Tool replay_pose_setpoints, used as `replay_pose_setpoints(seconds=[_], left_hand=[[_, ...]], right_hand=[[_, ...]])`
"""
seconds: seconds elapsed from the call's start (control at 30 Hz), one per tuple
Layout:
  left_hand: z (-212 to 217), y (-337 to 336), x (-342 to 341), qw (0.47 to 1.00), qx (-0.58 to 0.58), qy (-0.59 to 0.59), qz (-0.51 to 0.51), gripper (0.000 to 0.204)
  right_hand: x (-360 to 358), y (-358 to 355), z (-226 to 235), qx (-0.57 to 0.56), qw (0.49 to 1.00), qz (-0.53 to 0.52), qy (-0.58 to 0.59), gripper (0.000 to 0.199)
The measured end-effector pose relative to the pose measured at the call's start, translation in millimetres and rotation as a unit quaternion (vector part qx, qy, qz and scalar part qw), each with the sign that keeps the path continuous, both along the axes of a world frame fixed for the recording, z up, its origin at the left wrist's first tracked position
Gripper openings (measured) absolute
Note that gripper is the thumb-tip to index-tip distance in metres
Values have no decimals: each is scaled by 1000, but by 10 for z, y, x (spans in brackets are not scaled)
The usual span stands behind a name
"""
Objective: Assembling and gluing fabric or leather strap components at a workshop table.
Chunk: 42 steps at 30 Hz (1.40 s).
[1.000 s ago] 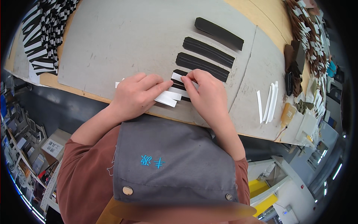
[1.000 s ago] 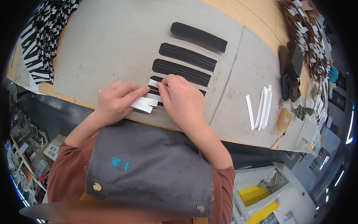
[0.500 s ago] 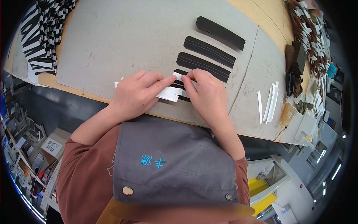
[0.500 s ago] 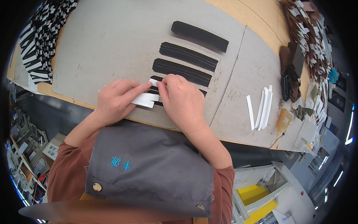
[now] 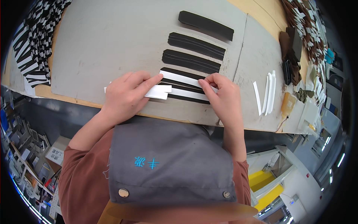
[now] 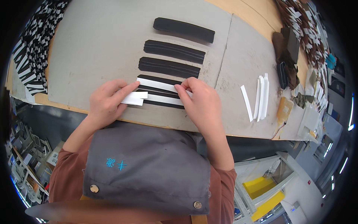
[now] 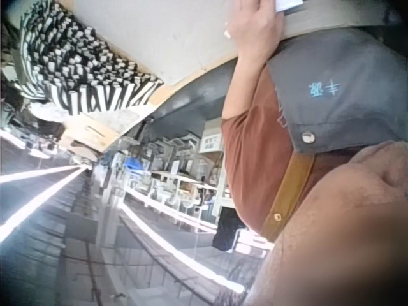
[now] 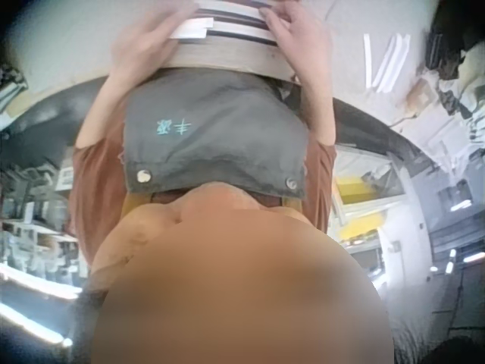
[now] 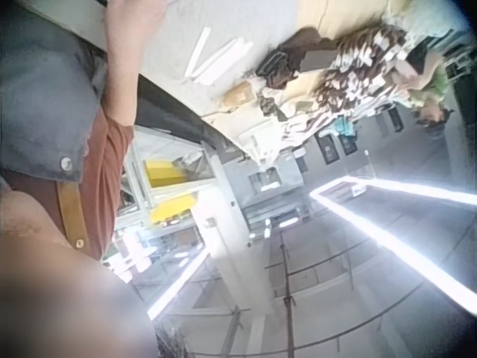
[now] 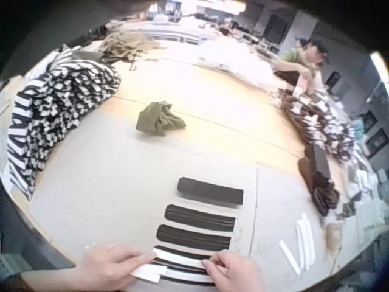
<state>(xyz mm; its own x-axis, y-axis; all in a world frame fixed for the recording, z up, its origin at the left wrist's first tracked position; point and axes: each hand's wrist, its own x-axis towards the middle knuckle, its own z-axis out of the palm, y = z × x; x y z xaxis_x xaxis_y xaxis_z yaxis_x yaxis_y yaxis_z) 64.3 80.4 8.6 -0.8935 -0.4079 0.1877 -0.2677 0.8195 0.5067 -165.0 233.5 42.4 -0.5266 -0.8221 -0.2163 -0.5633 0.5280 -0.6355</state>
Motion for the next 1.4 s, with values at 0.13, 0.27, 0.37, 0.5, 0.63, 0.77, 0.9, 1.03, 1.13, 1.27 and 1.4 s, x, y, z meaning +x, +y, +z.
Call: replay_pose_setpoints(seconds=[0.13, 0.27, 0.37, 0.5, 0.63, 0.77, 0.9, 1.03, 1.13, 1.27, 1.4], left_hand=[[19, 7, -13, 1000, -3, -16, 4, 68], [19, 4, -31, 1000, -3, -16, 3, 68], [17, -12, -33, 999, -29, -14, 0, 63], [14, -17, -33, 999, -39, -13, 1, 64], [39, -1, -39, 1000, -14, -19, 9, 66], [51, 0, -52, 1000, -16, -21, 6, 66], [-5, 1, -51, 1000, -12, 2, 9, 64], [-27, 0, -22, 998, -10, 56, -12, 62], [33, 42, -146, 992, -60, 85, -67, 60], [168, 206, -496, 989, -64, 59, -122, 61], [110, 317, -723, 982, -119, 42, -144, 68]], right_hand=[[2, -9, -63, 0, 999, 6, 48, 21], [16, -15, -63, -10, 995, 20, 93, 19], [24, -19, -56, 7, 995, 19, 101, 19], [20, 4, -115, -29, 990, 33, 137, 20], [35, 0, -123, -32, 989, 31, 145, 21], [24, 26, -116, -24, 986, 34, 161, 21], [8, 70, -100, -38, 980, -32, 192, 26], [-30, 299, -147, -77, 976, -103, 175, 27], [-9, 554, -218, -131, 970, -96, 180, 24], [105, 726, -260, -175, 965, -53, 189, 21], [174, 784, -330, -191, 962, -8, 198, 34]])
